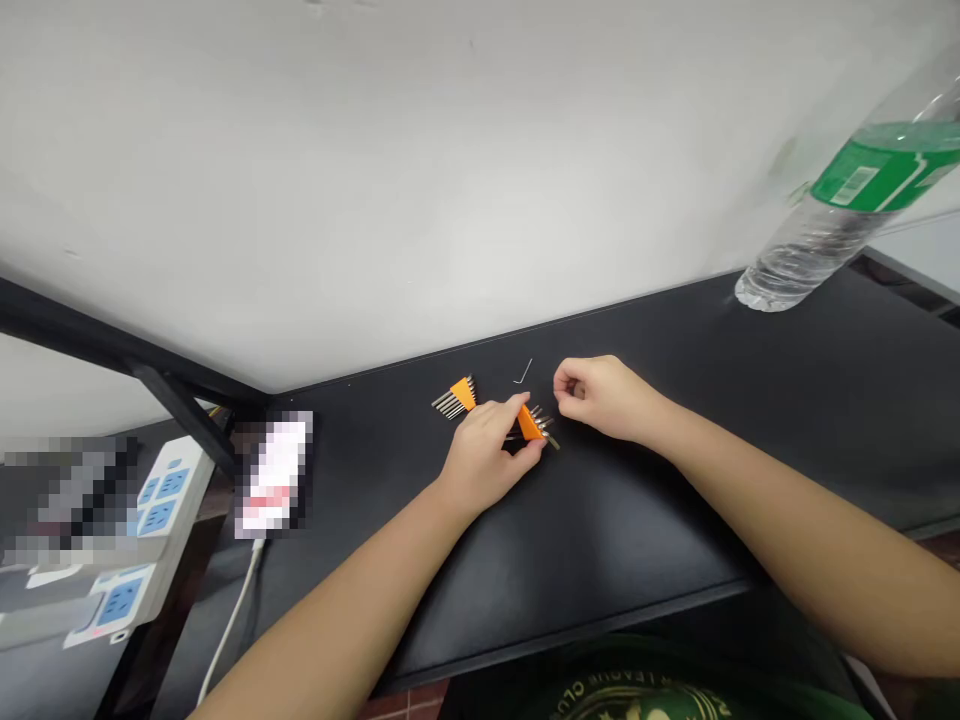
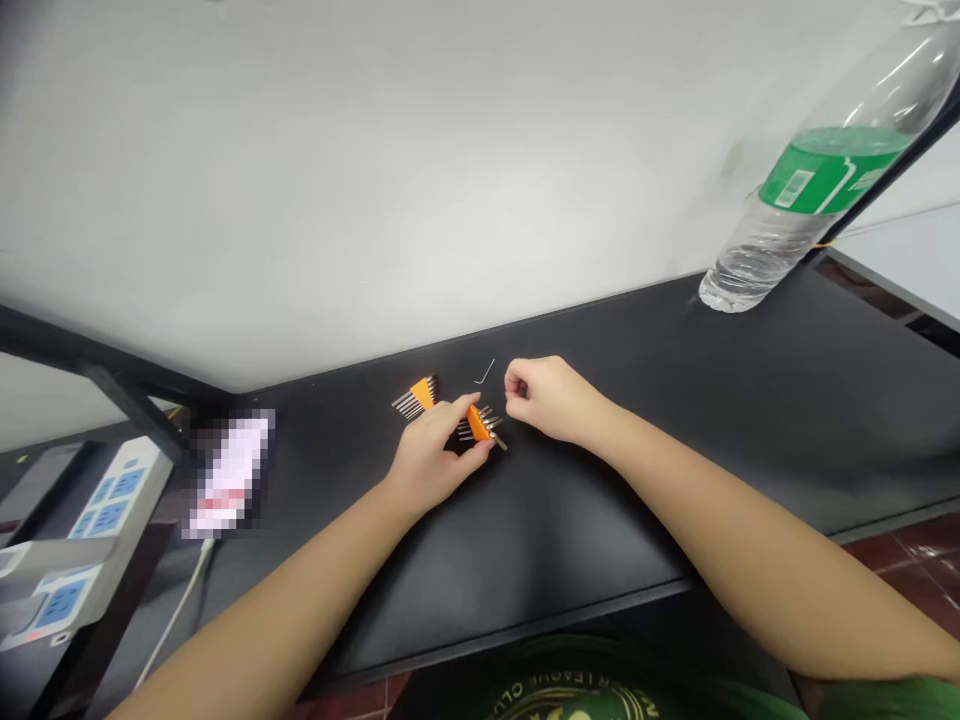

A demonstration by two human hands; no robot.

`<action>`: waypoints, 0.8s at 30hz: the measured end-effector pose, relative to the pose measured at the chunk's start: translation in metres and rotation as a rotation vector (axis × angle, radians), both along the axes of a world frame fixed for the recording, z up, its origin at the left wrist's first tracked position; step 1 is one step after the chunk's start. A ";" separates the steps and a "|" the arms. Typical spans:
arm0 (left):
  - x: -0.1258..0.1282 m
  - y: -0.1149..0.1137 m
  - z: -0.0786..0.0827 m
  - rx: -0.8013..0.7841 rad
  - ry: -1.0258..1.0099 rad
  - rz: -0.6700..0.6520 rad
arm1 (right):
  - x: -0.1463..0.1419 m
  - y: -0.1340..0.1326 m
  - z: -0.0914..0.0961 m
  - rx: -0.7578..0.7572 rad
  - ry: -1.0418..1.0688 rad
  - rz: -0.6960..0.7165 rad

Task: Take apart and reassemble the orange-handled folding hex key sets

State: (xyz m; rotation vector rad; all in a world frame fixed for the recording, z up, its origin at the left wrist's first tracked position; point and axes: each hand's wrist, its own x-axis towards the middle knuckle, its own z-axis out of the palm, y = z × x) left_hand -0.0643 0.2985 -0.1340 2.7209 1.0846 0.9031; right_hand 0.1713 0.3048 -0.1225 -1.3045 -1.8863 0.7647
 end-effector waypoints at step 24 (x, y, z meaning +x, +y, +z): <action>0.001 -0.002 0.002 -0.019 -0.040 -0.032 | -0.021 -0.006 -0.001 -0.552 1.171 0.340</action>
